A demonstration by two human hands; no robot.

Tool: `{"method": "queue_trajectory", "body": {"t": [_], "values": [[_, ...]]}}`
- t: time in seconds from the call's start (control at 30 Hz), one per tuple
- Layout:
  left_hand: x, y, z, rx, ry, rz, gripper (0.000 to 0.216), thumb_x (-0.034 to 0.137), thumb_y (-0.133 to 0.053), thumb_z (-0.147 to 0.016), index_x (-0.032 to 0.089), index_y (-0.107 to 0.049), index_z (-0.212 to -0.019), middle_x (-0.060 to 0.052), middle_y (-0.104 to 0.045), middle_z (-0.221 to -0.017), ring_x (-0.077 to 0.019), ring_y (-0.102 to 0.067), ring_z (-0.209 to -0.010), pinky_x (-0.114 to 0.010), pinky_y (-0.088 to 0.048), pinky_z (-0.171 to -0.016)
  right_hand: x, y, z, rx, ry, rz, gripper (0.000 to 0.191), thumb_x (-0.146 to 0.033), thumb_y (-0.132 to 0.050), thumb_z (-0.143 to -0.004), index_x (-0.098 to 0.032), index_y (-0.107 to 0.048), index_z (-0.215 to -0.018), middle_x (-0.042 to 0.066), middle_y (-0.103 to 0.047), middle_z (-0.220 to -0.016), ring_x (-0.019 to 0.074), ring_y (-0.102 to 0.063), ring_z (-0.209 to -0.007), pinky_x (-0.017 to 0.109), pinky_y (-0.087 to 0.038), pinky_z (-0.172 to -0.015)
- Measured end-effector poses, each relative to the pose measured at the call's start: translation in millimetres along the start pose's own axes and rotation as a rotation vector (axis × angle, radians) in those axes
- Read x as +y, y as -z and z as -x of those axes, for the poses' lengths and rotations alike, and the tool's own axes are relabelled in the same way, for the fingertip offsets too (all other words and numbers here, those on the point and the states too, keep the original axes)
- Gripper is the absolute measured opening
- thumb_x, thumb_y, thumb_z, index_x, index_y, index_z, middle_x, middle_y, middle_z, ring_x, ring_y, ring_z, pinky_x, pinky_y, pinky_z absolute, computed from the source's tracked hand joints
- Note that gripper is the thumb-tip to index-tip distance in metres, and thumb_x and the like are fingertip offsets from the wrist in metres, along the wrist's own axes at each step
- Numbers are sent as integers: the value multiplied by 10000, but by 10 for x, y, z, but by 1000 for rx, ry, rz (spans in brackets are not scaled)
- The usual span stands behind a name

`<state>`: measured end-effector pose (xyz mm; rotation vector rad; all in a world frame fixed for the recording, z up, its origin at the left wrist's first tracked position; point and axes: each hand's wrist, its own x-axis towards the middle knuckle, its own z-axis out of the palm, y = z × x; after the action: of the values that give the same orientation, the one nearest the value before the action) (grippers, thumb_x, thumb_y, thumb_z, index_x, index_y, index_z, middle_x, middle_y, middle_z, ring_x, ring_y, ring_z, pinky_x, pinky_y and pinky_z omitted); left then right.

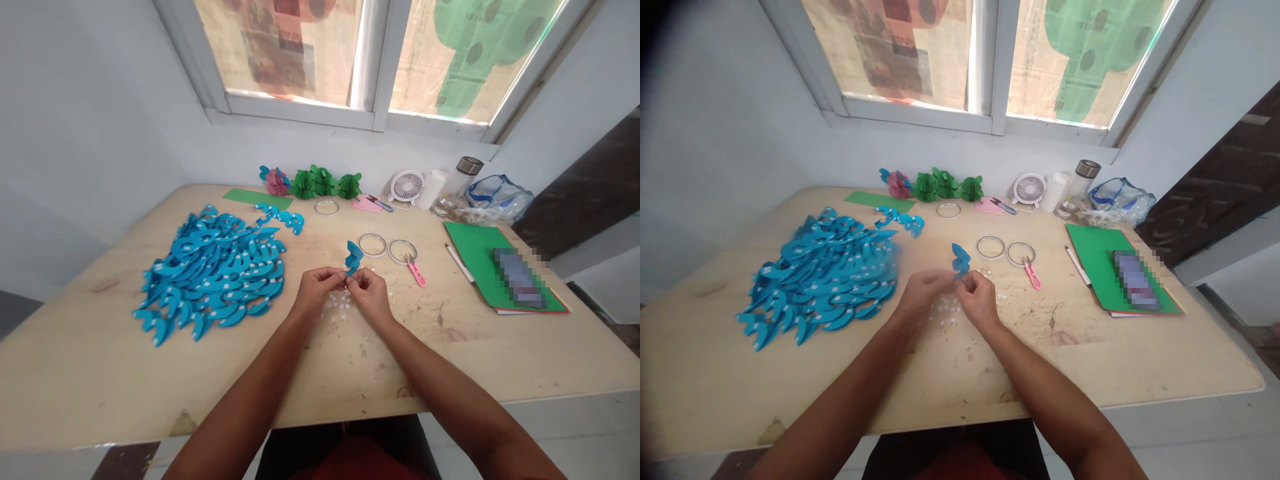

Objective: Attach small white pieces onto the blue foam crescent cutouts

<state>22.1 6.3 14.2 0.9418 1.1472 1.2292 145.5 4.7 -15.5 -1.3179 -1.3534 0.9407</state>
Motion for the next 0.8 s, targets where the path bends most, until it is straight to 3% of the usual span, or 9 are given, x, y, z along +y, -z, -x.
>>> {"method": "queue_trajectory", "body": {"t": [0.8], "values": [[-57, -9, -14, 23, 25, -45, 170, 271, -696, -574, 123, -705, -656, -52, -678, -641, -155, -584, -619, -253, -451, -605, 58, -18, -4, 10, -14, 32, 79, -236, -519, -668, -177, -550, -626, -29, -540, -571, 108, -456, -520, 228, -371, -519]]}}
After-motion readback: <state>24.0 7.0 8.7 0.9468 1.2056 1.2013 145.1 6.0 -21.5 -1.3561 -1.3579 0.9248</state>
